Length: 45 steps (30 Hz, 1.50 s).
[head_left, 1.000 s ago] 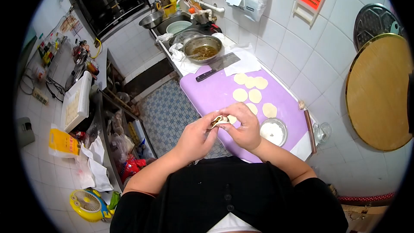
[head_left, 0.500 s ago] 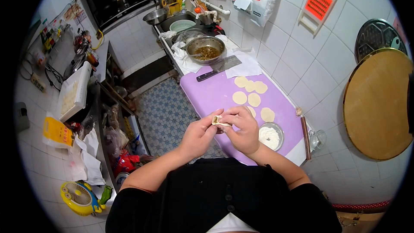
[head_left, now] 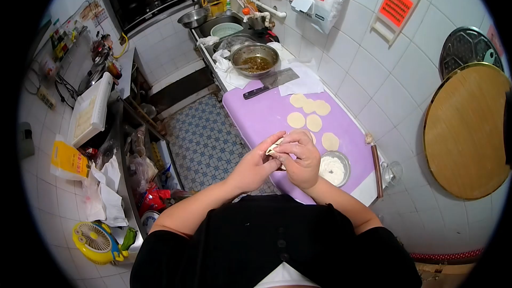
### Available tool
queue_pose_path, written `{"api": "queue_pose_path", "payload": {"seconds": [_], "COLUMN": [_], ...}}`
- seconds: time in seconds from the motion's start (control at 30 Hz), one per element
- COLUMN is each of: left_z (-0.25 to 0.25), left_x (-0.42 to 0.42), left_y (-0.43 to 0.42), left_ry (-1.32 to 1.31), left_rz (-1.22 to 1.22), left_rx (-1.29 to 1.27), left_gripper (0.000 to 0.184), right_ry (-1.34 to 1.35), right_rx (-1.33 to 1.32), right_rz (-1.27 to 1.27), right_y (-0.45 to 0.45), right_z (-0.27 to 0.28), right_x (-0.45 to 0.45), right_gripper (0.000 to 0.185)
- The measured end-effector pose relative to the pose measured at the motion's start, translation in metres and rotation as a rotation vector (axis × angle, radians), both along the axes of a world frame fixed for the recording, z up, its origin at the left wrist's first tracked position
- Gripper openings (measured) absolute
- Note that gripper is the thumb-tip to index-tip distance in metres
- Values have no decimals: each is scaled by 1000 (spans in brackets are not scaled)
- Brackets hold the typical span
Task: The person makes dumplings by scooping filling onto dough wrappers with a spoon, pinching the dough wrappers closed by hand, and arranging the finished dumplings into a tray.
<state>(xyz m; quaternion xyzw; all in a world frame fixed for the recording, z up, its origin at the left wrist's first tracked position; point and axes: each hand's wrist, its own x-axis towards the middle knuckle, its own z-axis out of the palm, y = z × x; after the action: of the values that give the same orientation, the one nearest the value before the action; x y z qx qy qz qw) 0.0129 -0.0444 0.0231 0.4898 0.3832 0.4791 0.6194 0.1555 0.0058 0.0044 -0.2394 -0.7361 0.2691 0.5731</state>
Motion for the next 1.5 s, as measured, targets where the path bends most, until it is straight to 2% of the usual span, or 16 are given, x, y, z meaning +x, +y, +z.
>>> {"api": "queue_pose_path", "payload": {"seconds": [0.07,0.17,0.27,0.37,0.47,0.67,0.77,0.87,0.97,1.07,1.17,1.27,1.5], "left_z": [-7,-7,-12,-12,-14,-5,-8,1,-5,-14,-12,-23,-30], "left_x": [-5,-8,-8,-8,-13,-18,-21,-13,-18,-18,-21,-18,-15], "left_y": [2,4,6,6,7,5,6,0,-2,-3,-4,0,8], "left_ry": [106,64,27,97,121,208,291,73,51,-166,-521,-644,-686], "left_rz": [-7,-68,-62,-81,-141,-125,-75,13,28,4,-117,-88,-134], "left_rx": [64,-5,-47,13,4,43,98,100,105,106,99,27,27], "left_gripper": [56,55,48,36,31,33,38,38,44,48,50,51,52], "right_ry": [-35,-144,-164,-177,-203,-208,-155,-39,9,-57,13,6,21], "right_rx": [-55,211,214,108,247,141,228,123,195,132,-14,125,154], "right_rz": [9,60,64,66,159,234,275,93,147,111,-11,-2,-83], "right_y": [-2,10,15,10,21,18,25,8,14,8,-5,1,-1], "right_z": [15,20,17,27,20,29,13,25,3,6,15,-2,1], "right_x": [2,6,6,3,5,-2,-4,-11,-8,-12,-20,-18,-11], "right_gripper": [16,16,16,15,15,16,18,19,20,19,18,18,19]}}
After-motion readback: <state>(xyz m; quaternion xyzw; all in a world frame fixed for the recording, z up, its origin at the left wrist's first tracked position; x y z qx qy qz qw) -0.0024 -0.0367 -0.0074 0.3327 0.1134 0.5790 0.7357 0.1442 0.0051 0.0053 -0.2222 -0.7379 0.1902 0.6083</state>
